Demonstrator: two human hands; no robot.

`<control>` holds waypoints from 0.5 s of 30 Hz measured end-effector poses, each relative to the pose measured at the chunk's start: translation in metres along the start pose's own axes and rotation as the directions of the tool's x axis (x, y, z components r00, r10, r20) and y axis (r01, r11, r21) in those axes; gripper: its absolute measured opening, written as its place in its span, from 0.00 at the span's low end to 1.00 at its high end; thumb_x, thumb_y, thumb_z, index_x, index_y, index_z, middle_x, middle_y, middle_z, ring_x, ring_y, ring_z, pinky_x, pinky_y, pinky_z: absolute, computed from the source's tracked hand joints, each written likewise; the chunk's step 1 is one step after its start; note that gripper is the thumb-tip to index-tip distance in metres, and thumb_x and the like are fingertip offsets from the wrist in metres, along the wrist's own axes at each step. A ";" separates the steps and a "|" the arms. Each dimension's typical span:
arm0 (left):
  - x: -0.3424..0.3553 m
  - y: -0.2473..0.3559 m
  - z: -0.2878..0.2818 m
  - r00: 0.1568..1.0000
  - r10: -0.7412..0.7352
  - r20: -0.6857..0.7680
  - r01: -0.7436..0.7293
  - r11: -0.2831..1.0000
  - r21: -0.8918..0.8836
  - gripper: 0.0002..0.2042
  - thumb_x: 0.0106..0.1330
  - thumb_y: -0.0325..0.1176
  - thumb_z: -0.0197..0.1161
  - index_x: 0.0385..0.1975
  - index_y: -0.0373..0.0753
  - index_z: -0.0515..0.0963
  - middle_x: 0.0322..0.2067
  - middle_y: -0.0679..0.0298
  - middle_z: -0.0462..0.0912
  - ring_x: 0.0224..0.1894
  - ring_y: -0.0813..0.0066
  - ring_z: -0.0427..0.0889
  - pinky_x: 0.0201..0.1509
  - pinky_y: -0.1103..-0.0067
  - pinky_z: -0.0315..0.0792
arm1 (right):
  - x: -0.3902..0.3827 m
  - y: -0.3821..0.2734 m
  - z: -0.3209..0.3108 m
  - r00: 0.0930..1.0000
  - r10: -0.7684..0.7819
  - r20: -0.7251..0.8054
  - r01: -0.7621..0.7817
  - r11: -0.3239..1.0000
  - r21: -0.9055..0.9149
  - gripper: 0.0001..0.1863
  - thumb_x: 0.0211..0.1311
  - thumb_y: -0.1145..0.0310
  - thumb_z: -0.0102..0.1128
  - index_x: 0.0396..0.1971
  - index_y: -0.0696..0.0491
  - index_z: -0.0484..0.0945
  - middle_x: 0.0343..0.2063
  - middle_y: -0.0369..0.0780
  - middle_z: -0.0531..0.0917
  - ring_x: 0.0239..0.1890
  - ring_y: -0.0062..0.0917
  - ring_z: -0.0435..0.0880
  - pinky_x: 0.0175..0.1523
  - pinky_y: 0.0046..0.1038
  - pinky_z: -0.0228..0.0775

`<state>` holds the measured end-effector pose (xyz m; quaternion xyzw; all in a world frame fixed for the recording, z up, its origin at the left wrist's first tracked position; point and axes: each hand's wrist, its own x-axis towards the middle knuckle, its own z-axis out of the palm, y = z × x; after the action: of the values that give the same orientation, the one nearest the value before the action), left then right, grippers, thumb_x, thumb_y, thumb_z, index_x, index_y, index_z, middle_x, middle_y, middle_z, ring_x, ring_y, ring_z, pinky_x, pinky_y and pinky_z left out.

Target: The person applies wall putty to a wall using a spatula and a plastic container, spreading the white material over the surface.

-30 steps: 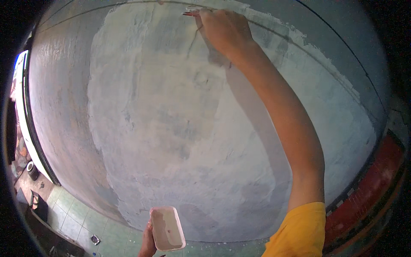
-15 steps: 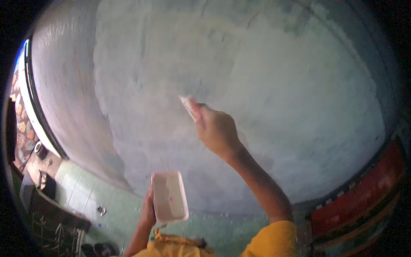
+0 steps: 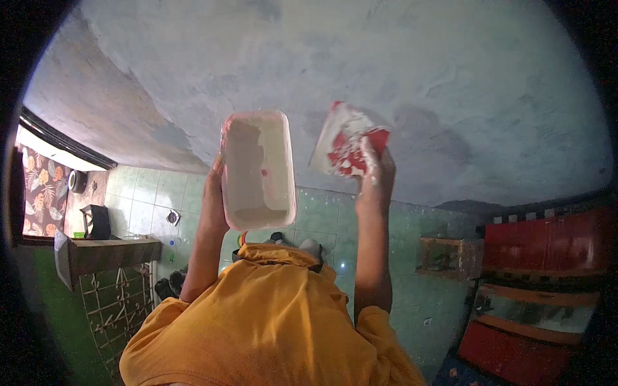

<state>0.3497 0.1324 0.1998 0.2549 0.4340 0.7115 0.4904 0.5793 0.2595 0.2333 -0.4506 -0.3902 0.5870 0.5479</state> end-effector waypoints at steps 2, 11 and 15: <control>-0.005 -0.007 0.013 1.000 -0.004 -0.010 0.004 1.000 0.022 0.27 0.79 0.50 0.45 0.68 0.37 0.66 0.58 0.61 0.75 0.58 0.71 0.76 0.62 0.72 0.72 | -0.007 -0.003 -0.012 0.996 -0.079 -0.034 0.081 0.995 0.064 0.16 0.72 0.65 0.60 0.52 0.59 0.78 0.46 0.41 0.84 0.46 0.26 0.86 0.46 0.29 0.82; -0.030 -0.030 0.078 0.982 -0.185 0.037 0.188 0.973 -0.131 0.28 0.82 0.46 0.42 0.75 0.38 0.56 0.66 0.59 0.68 0.65 0.70 0.71 0.67 0.72 0.70 | -0.044 0.048 -0.071 0.736 -0.446 0.509 0.626 0.734 -0.263 0.26 0.71 0.72 0.58 0.66 0.66 0.68 0.66 0.53 0.73 0.67 0.38 0.74 0.70 0.36 0.65; -0.042 -0.036 0.096 0.975 -0.222 -0.015 0.221 0.973 -0.071 0.27 0.82 0.46 0.42 0.74 0.38 0.58 0.66 0.59 0.69 0.62 0.70 0.74 0.65 0.72 0.72 | -0.035 0.068 -0.099 0.648 -0.491 0.582 0.721 0.641 -0.262 0.27 0.67 0.76 0.60 0.66 0.62 0.70 0.67 0.50 0.72 0.71 0.41 0.70 0.72 0.39 0.63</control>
<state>0.4590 0.1345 0.2182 0.1798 0.4406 0.6698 0.5701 0.6536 0.2152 0.1440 -0.2537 -0.7696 0.3348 0.4809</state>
